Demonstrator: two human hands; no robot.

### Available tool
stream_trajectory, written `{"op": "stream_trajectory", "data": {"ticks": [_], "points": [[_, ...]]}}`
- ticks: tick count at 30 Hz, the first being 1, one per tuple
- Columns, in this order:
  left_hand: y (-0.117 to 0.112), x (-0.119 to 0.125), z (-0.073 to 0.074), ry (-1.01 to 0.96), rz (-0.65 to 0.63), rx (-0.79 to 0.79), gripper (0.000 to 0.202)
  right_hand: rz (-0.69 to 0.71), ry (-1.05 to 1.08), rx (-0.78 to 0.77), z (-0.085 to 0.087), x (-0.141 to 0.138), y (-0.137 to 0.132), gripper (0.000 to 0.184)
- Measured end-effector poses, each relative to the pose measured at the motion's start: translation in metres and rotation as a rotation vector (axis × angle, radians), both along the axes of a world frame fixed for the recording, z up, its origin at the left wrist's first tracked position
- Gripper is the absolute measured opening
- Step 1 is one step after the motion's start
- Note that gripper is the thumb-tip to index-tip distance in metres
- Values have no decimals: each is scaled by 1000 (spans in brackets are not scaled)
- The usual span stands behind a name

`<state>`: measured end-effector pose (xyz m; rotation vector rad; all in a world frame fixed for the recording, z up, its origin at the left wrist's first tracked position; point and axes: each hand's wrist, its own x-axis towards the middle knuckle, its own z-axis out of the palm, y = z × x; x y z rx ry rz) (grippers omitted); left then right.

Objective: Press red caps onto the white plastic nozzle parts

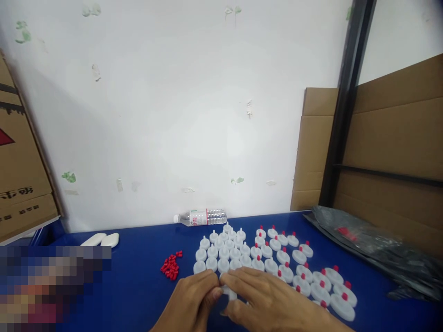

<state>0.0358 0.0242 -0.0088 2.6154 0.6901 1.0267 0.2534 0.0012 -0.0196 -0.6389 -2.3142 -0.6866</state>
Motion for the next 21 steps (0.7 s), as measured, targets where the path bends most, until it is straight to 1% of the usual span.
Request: {"op": "stream_trajectory", "data": {"ticks": [3,4,6,9,11,13,14,15,17,21], "points": [[-2,1,5,30,12,1,32,-15,7,-3,9,-2,1,20],[-1,0,7,42,24,31,30,-9,2,-13,14,-2,1,19],[1,-2,12,94,61,140,26,3,-9,-66,25,1,4,17],[11,-13,17,163,176,304,23,-4,13,-204,36,12,11,11],[23,-24,19,178,308,348,26,-70,73,-290,40,24,18,10],[38,-36,20,203,453,335,29,-175,135,-323,41,37,26,21],[45,-42,20,236,512,297,30,-229,161,-323,41,42,30,28],[52,-47,20,264,545,250,31,-275,181,-323,41,48,33,33],[65,-57,16,293,554,193,31,-341,215,-372,41,55,38,38],[81,-68,5,291,534,163,27,-419,211,-591,35,61,43,49]]}}
